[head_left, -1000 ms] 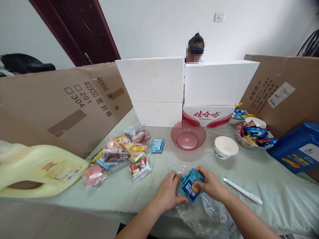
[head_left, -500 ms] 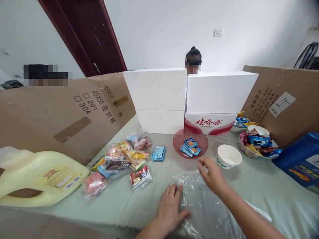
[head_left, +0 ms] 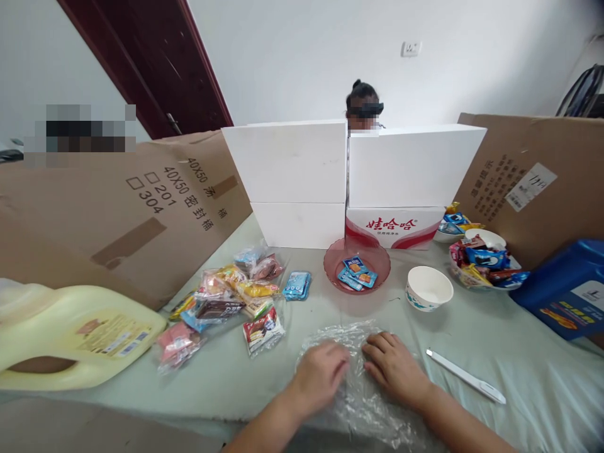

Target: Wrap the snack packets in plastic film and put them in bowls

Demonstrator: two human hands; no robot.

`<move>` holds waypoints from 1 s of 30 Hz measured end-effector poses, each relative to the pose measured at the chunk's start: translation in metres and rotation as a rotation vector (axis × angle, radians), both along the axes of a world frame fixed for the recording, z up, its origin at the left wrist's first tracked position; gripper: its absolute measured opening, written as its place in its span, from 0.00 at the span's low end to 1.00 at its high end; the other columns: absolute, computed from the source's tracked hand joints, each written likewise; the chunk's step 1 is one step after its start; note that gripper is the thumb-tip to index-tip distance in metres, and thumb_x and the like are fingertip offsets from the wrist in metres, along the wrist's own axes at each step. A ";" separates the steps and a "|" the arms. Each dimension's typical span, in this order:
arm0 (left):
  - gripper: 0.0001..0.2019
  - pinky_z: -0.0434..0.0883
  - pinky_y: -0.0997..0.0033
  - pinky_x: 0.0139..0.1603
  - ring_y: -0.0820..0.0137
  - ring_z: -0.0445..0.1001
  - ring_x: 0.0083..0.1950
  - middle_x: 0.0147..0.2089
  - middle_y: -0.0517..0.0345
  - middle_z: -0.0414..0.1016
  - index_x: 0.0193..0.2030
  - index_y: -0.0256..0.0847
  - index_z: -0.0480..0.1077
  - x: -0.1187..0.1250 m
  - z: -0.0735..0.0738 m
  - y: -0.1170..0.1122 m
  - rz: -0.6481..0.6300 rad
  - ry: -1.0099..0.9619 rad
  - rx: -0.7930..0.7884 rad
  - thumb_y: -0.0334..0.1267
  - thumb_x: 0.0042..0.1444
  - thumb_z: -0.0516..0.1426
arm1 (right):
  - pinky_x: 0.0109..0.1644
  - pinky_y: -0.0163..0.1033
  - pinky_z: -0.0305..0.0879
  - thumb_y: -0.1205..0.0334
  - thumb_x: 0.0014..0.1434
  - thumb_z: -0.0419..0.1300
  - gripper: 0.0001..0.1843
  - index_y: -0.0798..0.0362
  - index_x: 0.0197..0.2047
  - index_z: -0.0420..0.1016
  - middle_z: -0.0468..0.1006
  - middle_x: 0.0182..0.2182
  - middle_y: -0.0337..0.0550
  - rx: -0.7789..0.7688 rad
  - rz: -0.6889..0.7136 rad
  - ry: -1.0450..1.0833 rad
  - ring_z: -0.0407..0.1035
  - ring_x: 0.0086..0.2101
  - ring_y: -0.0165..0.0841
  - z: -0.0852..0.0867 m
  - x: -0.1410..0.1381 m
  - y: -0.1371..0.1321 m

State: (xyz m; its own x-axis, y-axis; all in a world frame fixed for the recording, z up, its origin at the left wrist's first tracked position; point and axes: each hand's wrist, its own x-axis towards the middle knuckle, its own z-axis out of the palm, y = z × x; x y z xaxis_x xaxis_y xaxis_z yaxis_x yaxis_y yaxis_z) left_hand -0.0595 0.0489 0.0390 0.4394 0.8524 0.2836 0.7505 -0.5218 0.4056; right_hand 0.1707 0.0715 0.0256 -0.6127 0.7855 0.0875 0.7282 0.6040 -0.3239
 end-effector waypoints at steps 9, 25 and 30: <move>0.37 0.45 0.28 0.63 0.35 0.37 0.71 0.71 0.43 0.50 0.66 0.46 0.60 -0.016 -0.021 0.037 0.316 0.277 -0.162 0.55 0.51 0.62 | 0.63 0.67 0.42 0.32 0.53 0.56 0.48 0.52 0.68 0.55 0.53 0.67 0.55 0.097 -0.196 -0.113 0.39 0.66 0.58 -0.030 0.019 0.023; 0.05 0.65 0.67 0.46 0.66 0.69 0.42 0.36 0.61 0.73 0.32 0.42 0.72 -0.038 -0.002 -0.028 -0.088 0.189 -0.304 0.30 0.51 0.64 | 0.34 0.34 0.58 0.69 0.45 0.60 0.09 0.48 0.32 0.74 0.75 0.28 0.35 -0.496 -0.148 0.036 0.68 0.30 0.31 0.024 0.049 -0.057; 0.11 0.65 0.74 0.41 0.71 0.69 0.41 0.36 0.64 0.72 0.32 0.40 0.68 -0.040 0.013 -0.028 -0.109 0.065 -0.422 0.23 0.46 0.64 | 0.39 0.32 0.61 0.71 0.48 0.56 0.08 0.48 0.31 0.71 0.75 0.34 0.35 -0.501 -0.100 0.247 0.69 0.35 0.29 0.030 0.056 -0.058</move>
